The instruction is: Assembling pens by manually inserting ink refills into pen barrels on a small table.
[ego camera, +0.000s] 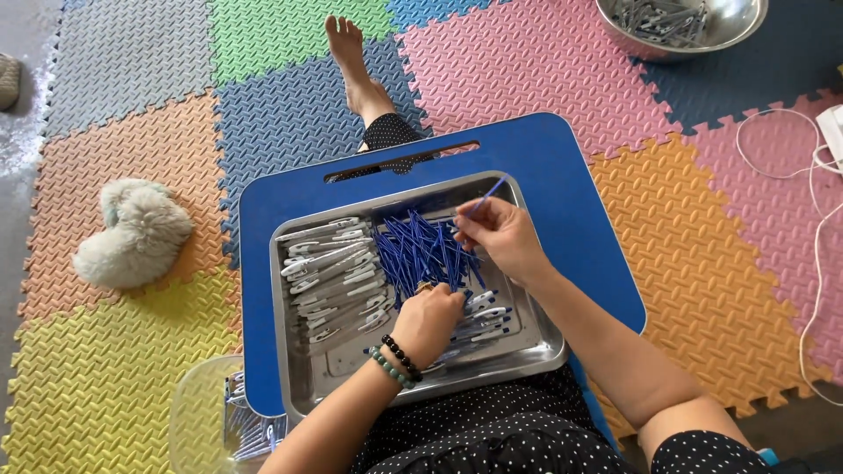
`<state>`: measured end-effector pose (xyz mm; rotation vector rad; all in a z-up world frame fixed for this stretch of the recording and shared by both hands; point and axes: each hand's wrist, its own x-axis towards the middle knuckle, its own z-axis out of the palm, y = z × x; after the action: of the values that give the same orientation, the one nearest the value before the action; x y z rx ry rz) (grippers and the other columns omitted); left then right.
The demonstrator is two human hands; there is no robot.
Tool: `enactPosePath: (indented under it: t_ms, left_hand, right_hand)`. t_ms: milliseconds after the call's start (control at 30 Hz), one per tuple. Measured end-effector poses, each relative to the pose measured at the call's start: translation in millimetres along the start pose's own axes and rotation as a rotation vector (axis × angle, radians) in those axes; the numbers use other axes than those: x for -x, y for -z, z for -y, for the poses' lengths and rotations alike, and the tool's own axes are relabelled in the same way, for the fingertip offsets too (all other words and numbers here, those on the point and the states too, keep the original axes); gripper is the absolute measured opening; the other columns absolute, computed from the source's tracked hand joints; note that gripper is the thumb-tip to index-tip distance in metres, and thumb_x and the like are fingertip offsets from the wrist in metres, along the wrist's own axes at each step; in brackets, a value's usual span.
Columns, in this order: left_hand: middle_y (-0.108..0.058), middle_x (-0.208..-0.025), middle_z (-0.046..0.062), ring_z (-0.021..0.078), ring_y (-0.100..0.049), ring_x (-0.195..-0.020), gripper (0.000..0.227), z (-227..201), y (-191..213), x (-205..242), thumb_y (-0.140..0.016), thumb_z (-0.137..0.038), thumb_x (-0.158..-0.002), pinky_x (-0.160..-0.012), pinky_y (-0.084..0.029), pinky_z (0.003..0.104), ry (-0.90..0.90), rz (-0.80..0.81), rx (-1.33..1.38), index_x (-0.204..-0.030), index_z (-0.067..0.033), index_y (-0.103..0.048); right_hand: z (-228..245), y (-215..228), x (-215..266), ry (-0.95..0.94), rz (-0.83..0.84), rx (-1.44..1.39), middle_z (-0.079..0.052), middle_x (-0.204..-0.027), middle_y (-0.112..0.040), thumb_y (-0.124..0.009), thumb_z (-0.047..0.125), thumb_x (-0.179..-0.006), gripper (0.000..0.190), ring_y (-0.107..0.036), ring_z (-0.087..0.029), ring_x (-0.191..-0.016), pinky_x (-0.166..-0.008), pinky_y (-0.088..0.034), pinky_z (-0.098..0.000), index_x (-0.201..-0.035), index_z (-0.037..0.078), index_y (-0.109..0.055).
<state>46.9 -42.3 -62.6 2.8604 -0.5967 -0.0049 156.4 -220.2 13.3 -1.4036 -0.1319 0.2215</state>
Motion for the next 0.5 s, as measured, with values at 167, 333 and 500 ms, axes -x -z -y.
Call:
enactPosePath:
  t_ms: [167, 333, 500]
  left_hand:
    - [-0.076, -0.1, 0.009, 0.04, -0.082, -0.079, 0.015, -8.2, 20.9, -1.0, -0.091, -0.02, -0.093, -0.061, -0.068, 0.049, -0.003, 0.082, 0.007, -0.105, -0.0142, -0.082]
    - [-0.073, -0.103, 0.006, 0.0408, -0.083, -0.084, 0.022, -1.3, 11.8, -4.3, -0.088, -0.034, -0.096, -0.066, -0.069, 0.052, 0.061, 0.133, 0.038, -0.108, -0.0173, -0.079]
    - [-0.077, -0.104, 0.004, 0.0385, -0.082, -0.099, 0.022, 12.1, 7.2, 0.7, -0.082, -0.036, -0.099, -0.081, -0.067, 0.052, 0.121, 0.229, 0.19, -0.114, -0.0217, -0.076]
  right_hand:
    - [15.7, -31.6, -24.6, 0.094, 0.007, -0.112, -0.016, -0.089, -0.078, -0.076, 0.006, -0.109, 0.011, -0.079, -0.022, -0.079, -0.065, -0.071, -0.0328, -0.116, -0.002, -0.077]
    - [-10.8, -52.6, -37.3, 0.054, 0.008, -0.141, -0.015, -0.086, -0.079, -0.077, 0.018, -0.111, 0.018, -0.08, -0.02, -0.077, -0.061, -0.072, -0.0317, -0.111, 0.0, -0.076]
    - [-51.5, -37.8, -40.3, -0.144, 0.071, 0.02, -0.021, -0.091, -0.079, -0.076, 0.019, -0.109, 0.023, -0.083, -0.026, -0.08, -0.062, -0.072, -0.0323, -0.114, -0.002, -0.072]
